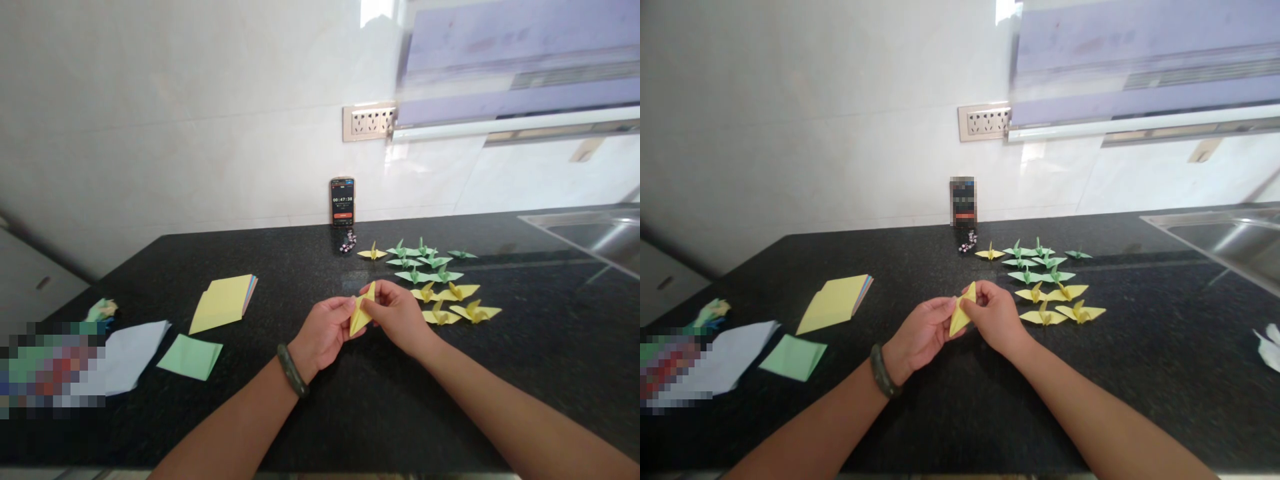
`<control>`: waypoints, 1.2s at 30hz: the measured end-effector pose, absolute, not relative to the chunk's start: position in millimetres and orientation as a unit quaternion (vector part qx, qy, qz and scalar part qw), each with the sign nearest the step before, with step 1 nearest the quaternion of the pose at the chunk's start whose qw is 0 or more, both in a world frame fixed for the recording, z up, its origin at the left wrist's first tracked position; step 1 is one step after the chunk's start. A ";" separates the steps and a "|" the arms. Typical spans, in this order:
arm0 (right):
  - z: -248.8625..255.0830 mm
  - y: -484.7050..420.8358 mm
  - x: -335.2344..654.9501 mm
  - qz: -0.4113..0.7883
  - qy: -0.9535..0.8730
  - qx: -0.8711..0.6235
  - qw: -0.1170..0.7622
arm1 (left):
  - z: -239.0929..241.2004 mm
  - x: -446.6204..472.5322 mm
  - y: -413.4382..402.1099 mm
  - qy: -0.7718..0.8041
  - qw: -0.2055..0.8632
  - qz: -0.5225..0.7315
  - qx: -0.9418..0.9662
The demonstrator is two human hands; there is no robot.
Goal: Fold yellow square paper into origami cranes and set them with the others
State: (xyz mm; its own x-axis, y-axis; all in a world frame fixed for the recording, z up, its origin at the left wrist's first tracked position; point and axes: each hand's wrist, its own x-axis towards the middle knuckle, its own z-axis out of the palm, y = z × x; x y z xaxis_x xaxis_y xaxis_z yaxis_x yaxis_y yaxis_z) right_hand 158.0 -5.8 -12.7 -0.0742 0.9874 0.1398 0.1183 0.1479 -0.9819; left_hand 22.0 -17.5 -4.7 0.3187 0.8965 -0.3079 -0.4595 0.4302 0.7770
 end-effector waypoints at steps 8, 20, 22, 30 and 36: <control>-9.1 -7.0 158.8 0.451 -0.578 -0.481 0.482 | -4.1 21.1 -17.5 0.375 0.749 0.449 0.310; -4.0 -10.1 160.6 0.436 -0.619 -0.457 0.466 | -5.5 22.4 -17.1 0.406 0.712 0.477 0.317; -3.1 -10.4 160.4 0.443 -0.610 -0.462 0.467 | -4.7 23.0 -17.3 0.407 0.708 0.482 0.319; -8.7 -9.2 158.1 0.477 -0.576 -0.463 0.476 | -6.5 23.9 -20.0 0.422 0.679 0.485 0.355; -8.4 -8.3 158.3 0.473 -0.554 -0.466 0.503 | -5.8 23.8 -20.8 0.449 0.651 0.483 0.377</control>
